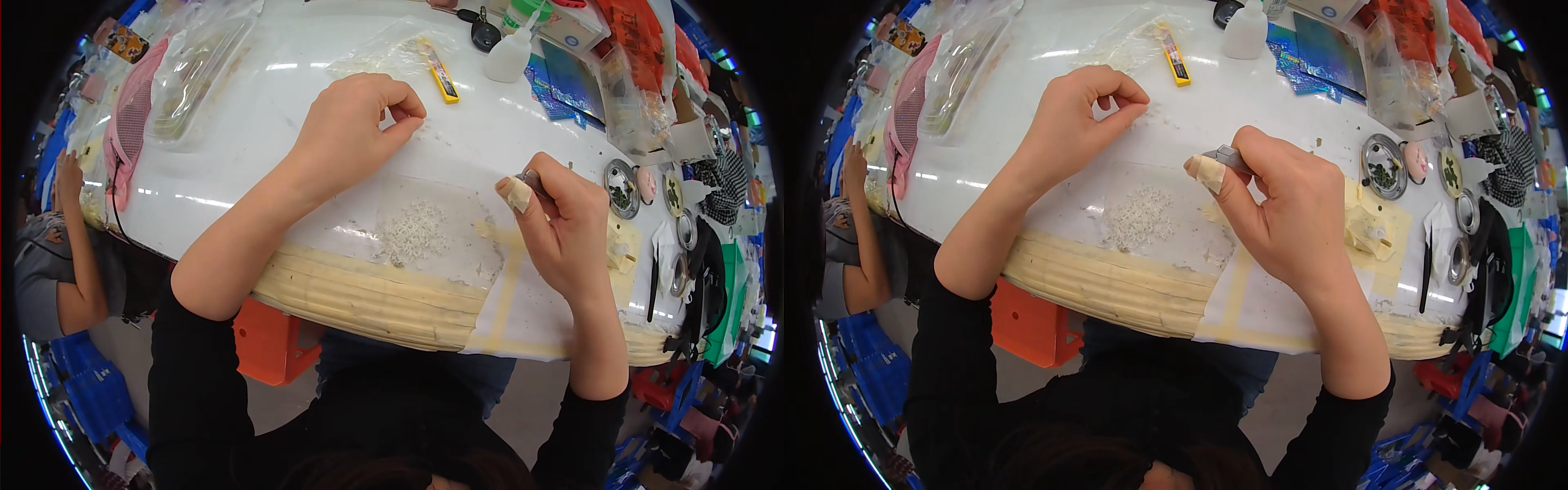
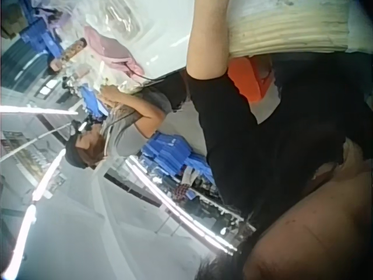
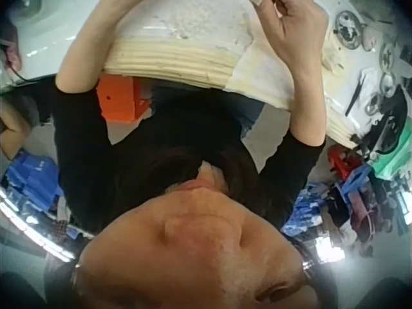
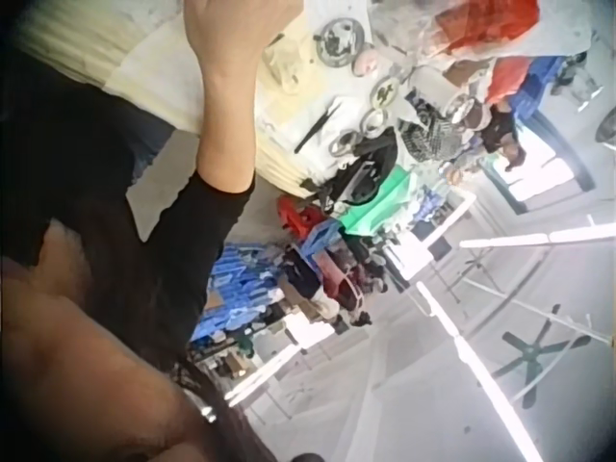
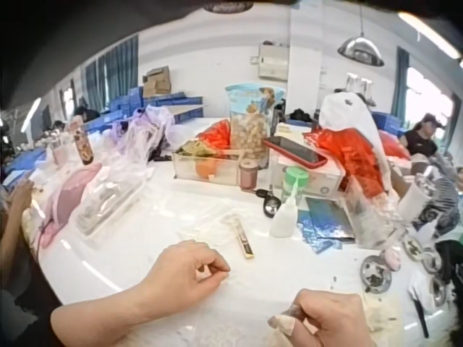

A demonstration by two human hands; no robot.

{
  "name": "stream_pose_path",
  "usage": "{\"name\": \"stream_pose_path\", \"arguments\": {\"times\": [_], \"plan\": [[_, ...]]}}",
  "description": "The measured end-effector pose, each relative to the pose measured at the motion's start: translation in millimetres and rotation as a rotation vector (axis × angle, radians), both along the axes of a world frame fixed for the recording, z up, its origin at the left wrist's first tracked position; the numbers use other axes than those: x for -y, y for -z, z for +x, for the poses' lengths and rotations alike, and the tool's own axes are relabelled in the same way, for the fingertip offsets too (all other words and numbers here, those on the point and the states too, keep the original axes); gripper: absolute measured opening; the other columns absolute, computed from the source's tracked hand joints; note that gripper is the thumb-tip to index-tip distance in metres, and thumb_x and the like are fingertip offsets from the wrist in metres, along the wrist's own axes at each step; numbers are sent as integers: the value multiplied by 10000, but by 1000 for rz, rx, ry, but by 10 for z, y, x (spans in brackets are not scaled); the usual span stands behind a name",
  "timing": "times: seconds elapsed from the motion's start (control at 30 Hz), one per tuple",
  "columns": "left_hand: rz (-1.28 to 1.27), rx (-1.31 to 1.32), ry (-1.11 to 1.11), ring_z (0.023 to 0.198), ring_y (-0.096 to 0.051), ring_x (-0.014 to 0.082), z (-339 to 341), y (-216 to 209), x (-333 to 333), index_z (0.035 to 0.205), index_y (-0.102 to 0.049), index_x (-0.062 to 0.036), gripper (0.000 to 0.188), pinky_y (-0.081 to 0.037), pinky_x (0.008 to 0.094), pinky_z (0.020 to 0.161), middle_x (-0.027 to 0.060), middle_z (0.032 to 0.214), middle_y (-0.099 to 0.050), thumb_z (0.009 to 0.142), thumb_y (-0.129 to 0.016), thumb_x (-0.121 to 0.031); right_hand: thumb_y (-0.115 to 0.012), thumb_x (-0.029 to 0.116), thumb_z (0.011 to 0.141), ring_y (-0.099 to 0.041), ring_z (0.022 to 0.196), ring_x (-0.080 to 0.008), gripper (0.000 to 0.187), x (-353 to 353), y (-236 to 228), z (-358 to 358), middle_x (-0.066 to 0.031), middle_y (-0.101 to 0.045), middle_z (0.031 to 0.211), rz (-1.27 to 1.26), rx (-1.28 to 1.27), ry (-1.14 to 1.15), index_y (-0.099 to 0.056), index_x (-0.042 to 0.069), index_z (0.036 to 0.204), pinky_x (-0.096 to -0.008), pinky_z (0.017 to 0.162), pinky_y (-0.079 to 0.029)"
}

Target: The recorder uses a small manual tool to file or debur white plastic components at a factory workbench.

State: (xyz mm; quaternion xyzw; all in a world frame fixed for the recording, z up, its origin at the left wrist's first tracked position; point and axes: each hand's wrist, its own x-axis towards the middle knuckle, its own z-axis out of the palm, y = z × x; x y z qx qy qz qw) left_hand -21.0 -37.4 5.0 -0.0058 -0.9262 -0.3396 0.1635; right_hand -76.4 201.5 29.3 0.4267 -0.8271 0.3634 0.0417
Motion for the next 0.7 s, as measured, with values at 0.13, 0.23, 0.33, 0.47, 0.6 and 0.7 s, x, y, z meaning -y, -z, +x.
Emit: {"name": "stream_pose_path", "arguments": {"times": [0.13,0.23,0.33,0.47,0.6,0.7], "plan": [[107,-18,123,761,-560,134,24,-24,-24,891,-702,-23,87,-426,261,683,39,815,-663,822,-697,-76,-716,235,848,-467,478,-188,341,13,-23,10,-57,-514,570,0,20,-3,-486,46,681,-306,461,-359],[233,205,340,754,-551,143,94,-129,-102,876,-700,-31,86,-428,264,685,32,792,-645,807,-726,-77,-712,215,839,-472,481,-195,317,-3,15,-9,-61,-515,572,4,5,-4,-491,44,690,-307,464,-364],[155,200,441,765,-563,179,145,-34,-189,825,-685,-48,93,-447,297,699,39,777,-628,783,-758,-88,-708,202,834,-484,486,-204,296,5,17,-6,-67,-519,578,9,16,-5,-497,44,699,-309,467,-370],[56,100,479,788,-553,211,180,14,-253,814,-670,-67,98,-452,326,706,35,769,-594,778,-759,-91,-701,188,829,-495,493,-215,276,6,39,-8,-73,-522,580,13,15,-8,-503,42,704,-312,471,-376],[-110,-80,521,792,-527,211,177,37,-278,815,-665,-86,103,-445,332,695,13,791,-551,769,-756,-95,-692,168,824,-498,496,-221,252,6,45,-13,-77,-523,581,20,14,-11,-507,42,709,-316,474,-379],[-174,-116,556,792,-520,205,175,32,-290,817,-665,-98,98,-436,330,700,0,809,-533,765,-749,-100,-689,161,822,-495,496,-223,244,8,36,-7,-77,-523,581,24,15,-11,-508,41,711,-319,475,-379]]}}
